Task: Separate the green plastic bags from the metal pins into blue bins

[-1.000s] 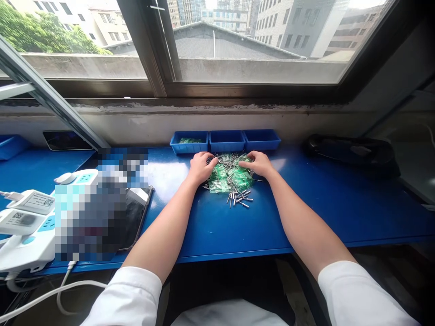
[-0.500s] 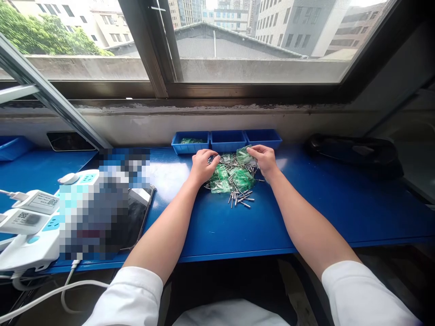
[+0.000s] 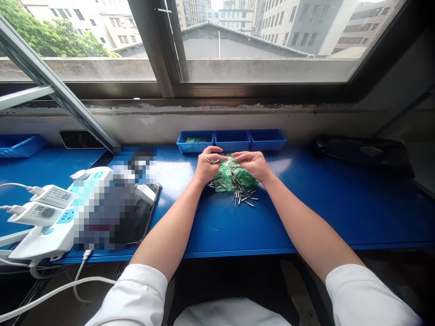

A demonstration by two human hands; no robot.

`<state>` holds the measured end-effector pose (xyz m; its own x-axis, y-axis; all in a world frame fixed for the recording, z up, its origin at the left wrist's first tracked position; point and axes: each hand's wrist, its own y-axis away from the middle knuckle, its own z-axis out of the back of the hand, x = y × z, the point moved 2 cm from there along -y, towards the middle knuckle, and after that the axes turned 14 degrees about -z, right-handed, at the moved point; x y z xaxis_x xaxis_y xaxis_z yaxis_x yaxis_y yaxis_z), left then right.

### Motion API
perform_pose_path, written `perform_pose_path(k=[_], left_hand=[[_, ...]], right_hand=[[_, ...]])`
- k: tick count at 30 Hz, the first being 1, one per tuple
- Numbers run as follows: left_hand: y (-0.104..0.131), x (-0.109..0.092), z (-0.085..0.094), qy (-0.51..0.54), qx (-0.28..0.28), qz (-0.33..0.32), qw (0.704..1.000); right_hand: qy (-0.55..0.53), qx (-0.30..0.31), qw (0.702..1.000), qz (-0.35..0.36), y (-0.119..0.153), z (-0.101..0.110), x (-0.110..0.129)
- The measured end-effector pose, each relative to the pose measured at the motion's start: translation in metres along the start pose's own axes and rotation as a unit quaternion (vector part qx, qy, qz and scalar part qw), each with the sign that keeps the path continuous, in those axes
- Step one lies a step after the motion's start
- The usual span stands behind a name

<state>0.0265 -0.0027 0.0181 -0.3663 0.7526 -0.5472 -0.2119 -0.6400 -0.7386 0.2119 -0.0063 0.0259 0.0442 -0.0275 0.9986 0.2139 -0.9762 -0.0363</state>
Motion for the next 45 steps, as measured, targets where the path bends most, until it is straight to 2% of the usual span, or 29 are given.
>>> perform_pose_path(k=[4,9,16,23,28,33,37,40,45], left_hand=[[0.001,0.002,0.001,-0.005,-0.026,-0.008,1.000],[0.000,-0.002,0.000,-0.002,-0.025,-0.007,1.000],[0.002,-0.002,-0.008,0.073,-0.017,0.071,0.995],[0.001,-0.006,-0.009,0.029,0.025,0.025,0.999],[-0.002,-0.007,-0.006,0.030,0.017,0.047,0.998],[-0.008,0.013,0.006,-0.057,-0.071,0.065,0.994],[-0.010,0.041,0.015,-0.094,-0.087,0.099,0.987],[-0.009,0.054,0.017,-0.089,-0.096,0.120,0.984],[-0.009,0.061,0.017,-0.045,-0.101,0.125,0.986]], right_hand=[[0.029,-0.004,1.000,0.008,0.000,0.002,-0.004],[0.035,-0.005,0.999,0.013,-0.001,0.000,-0.005],[0.037,-0.081,0.996,-0.015,-0.003,0.003,-0.003],[0.054,-0.092,0.994,-0.026,-0.005,0.006,-0.005],[0.072,-0.117,0.990,-0.025,-0.005,0.008,-0.003],[0.146,-0.180,0.973,-0.006,-0.004,0.017,-0.001],[0.274,-0.236,0.932,0.020,0.001,0.021,0.004],[0.321,-0.237,0.916,0.035,0.003,0.021,0.005],[0.349,-0.227,0.909,0.034,0.000,0.021,0.000]])
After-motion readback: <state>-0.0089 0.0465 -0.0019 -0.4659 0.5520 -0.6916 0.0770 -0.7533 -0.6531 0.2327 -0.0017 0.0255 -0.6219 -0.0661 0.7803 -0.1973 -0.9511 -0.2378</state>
